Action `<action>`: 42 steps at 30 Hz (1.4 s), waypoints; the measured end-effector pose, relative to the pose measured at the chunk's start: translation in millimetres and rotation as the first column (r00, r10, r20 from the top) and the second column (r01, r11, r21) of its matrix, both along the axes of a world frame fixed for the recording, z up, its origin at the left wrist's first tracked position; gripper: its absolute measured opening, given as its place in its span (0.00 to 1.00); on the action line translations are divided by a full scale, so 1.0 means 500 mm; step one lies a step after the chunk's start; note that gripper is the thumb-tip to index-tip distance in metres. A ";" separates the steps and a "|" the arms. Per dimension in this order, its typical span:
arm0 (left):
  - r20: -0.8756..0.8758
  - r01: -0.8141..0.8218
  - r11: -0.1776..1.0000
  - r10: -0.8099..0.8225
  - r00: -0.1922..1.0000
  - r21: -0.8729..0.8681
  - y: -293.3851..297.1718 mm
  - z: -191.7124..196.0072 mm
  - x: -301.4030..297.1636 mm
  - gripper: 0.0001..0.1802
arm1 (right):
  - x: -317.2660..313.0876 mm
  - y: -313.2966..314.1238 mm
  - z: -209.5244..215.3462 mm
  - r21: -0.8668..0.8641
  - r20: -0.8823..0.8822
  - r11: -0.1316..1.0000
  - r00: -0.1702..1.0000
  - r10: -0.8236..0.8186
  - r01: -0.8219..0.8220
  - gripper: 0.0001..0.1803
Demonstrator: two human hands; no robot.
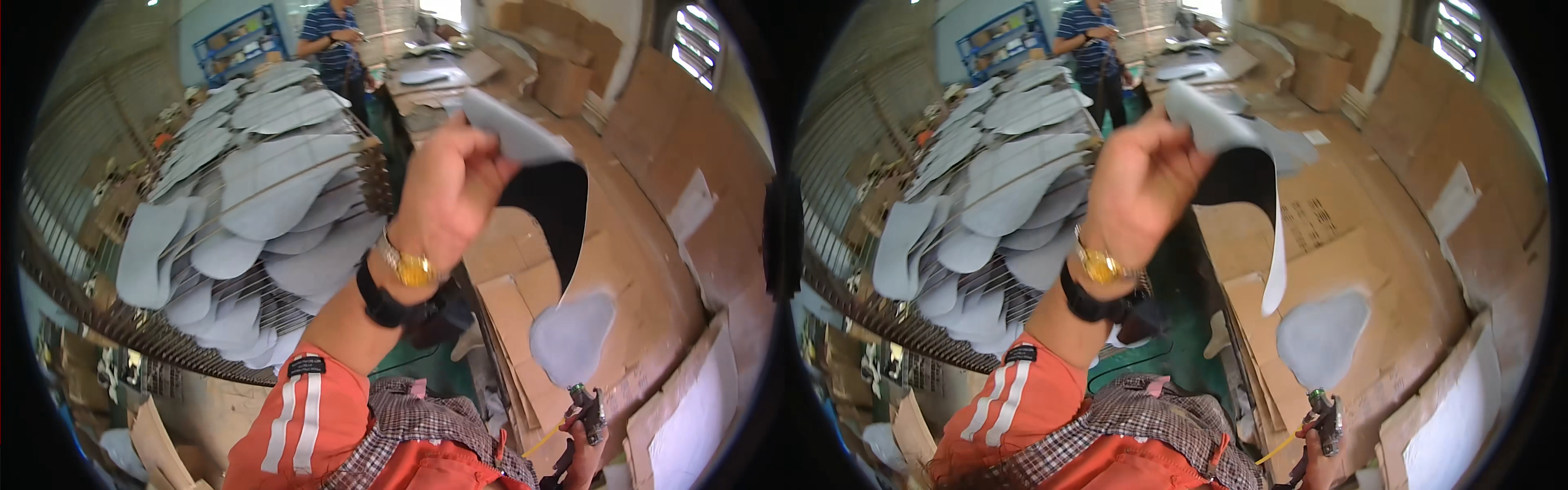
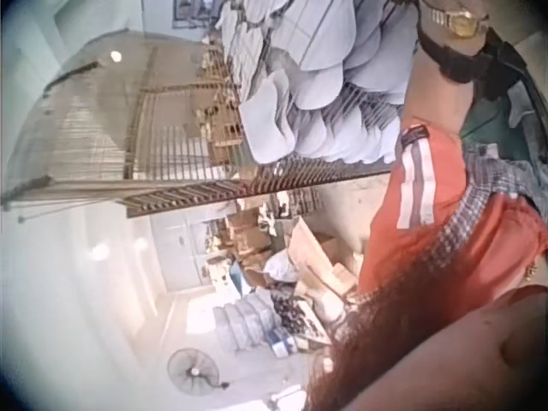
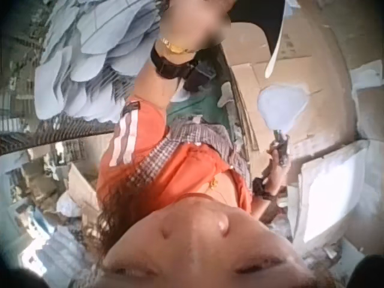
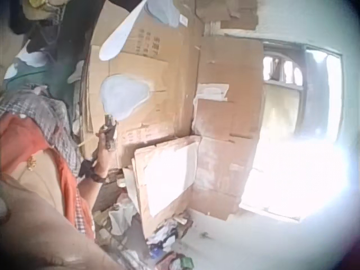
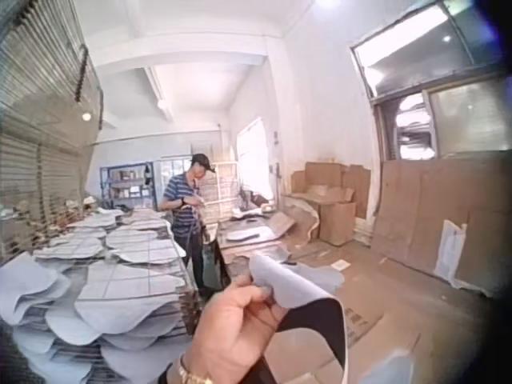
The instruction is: The person repeatedly picks up grey shoe insoles and white foam pads from a rack and table. They use a handheld pneumatic tool to apply adhesive or fasten the foam pad to the insole, then place the assembled unit back onto the rack. The process is repetitive and involves handling multiple shoe components.
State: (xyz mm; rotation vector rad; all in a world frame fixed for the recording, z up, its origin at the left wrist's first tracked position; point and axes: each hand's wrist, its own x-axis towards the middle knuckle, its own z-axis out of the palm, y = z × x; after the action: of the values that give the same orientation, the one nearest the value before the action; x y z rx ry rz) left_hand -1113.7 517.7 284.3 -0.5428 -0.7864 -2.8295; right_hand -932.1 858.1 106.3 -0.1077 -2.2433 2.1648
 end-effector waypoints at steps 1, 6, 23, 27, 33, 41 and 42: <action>-0.042 -0.064 0.998 0.065 0.997 0.020 -0.028 0.043 0.008 0.14 | -0.013 0.005 -0.004 -0.001 0.016 0.999 0.999 0.049 -0.049 0.13; -0.299 -0.526 0.826 0.460 0.836 -0.200 -0.297 0.259 -0.013 0.11 | -0.074 -0.020 0.015 -0.038 0.091 0.978 0.974 0.210 -0.207 0.14; 0.330 -0.185 0.711 0.520 0.788 -0.679 -0.079 -0.349 0.198 0.12 | -0.094 -0.014 -0.045 0.010 0.160 0.971 0.959 0.235 -0.240 0.22; 0.188 0.051 0.327 0.404 0.895 -0.944 0.084 -0.584 0.054 0.07 | -0.036 0.036 -0.056 0.007 0.199 0.990 0.970 0.140 -0.144 0.26; 0.042 0.112 -0.200 0.323 0.945 -0.973 0.319 -0.782 -0.061 0.06 | 0.126 0.130 -0.055 0.082 0.250 0.975 0.943 -0.219 0.205 0.27; -0.062 0.066 -0.658 0.169 0.984 -0.750 0.430 -0.859 -0.059 0.10 | 0.231 0.158 -0.038 0.106 0.271 0.868 0.826 -0.494 0.484 0.29; -0.017 0.101 -0.646 0.173 0.985 -0.757 0.427 -0.874 -0.066 0.10 | 0.231 0.161 -0.039 0.120 0.265 0.871 0.830 -0.491 0.477 0.30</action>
State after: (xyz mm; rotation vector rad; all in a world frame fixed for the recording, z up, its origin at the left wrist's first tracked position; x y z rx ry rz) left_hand -1146.9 731.3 -152.7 -0.2108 -3.3108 -0.5526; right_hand -816.5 938.8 86.8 -0.9414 -2.0828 1.9058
